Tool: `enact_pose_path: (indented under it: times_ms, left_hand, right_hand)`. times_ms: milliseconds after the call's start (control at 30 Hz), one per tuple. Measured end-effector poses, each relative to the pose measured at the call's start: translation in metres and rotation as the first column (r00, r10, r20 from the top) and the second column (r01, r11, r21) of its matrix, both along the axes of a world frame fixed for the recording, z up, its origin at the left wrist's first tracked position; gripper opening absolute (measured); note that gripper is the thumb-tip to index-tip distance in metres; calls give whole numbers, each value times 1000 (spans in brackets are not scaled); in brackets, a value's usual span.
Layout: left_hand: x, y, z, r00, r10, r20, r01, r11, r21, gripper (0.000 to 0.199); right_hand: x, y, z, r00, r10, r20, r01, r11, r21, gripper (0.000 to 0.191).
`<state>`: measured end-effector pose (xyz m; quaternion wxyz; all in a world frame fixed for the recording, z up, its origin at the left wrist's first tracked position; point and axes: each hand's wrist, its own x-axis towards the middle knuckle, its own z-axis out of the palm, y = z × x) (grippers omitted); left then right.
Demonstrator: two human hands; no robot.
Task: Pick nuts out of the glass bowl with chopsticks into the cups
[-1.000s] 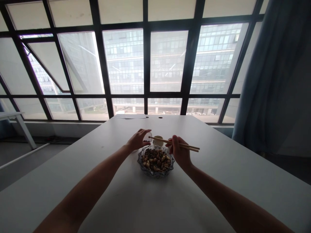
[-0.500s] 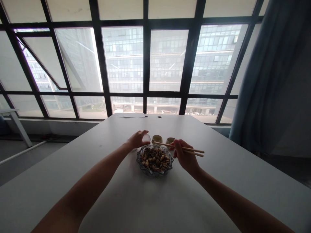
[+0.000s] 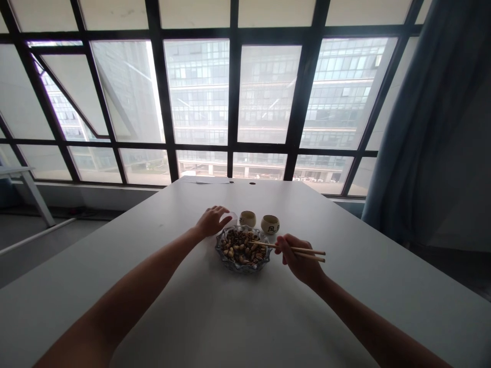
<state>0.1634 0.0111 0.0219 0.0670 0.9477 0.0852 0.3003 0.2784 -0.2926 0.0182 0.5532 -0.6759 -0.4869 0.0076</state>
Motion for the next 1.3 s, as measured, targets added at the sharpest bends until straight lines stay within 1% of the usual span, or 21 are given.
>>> enact_pose_path:
  times_ms: [67, 133, 267, 367, 433, 500, 567, 600, 700, 800, 900, 967, 1067, 1167, 1300]
  left_hand:
    - [-12, -6, -3, 996, -55, 71, 56, 998, -11, 34]
    - [-21, -13, -6, 987, -109, 118, 116, 992, -55, 30]
    - [-31, -25, -17, 972, -175, 154, 206, 955, -213, 29]
    - [-32, -31, -25, 970, -171, 170, 217, 926, -308, 29]
    - [-31, -33, -30, 972, -144, 185, 200, 921, -334, 29]
    - [-31, -34, -33, 971, -129, 201, 195, 915, -353, 27]
    - [-32, -33, -35, 967, -127, 219, 205, 900, -384, 22]
    - [-32, -33, -35, 965, -129, 227, 213, 891, -400, 19]
    - [-35, -32, -37, 958, -133, 253, 235, 872, -430, 11]
    - [-35, -30, -38, 942, -141, 304, 273, 850, -451, 12]
    - [-31, -28, -40, 922, -139, 360, 310, 823, -476, 15]
    - [-28, -27, -42, 921, -132, 366, 313, 810, -495, 15]
    - [-24, -25, -44, 922, -124, 366, 326, 758, -566, 13]
    - [-20, -24, -45, 926, -83, 368, 325, 672, -665, 15]
    - [-15, -23, -45, 948, -34, 316, 280, 557, -782, 21]
  right_hand:
    - [-1, 3, -1, 998, 34, -54, -34, 999, -6, 54]
    - [-3, 5, 1, 994, 46, -98, -46, 999, 0, 55]
    - [-5, 3, 10, 987, 18, -161, -9, 998, 58, 59]
    - [-4, 0, 14, 973, 12, -230, 9, 996, 89, 61]
    - [-4, 0, 13, 962, 44, -270, -29, 998, 58, 60]
    - [-5, 1, 9, 952, 94, -291, -97, 995, 6, 60]
    - [-9, 2, 5, 951, 120, -286, -132, 991, -22, 59]
    - [-10, 3, 4, 956, 114, -271, -125, 992, -23, 59]
    - [-14, 2, 2, 984, 48, -171, -53, 998, -24, 57]
    - [-13, 0, 2, 997, -20, -68, 19, 1000, -18, 54]
    - [-9, -3, 1, 997, -56, -60, 58, 998, 33, 51]
    - [-8, -3, 1, 995, -69, -68, 74, 995, 60, 50]
    - [-7, -3, 0, 995, -76, -71, 80, 995, 63, 51]
    - [-8, -3, -2, 994, -46, -97, 53, 996, 74, 53]
    - [-10, -3, -3, 995, 14, -102, -6, 997, 74, 54]
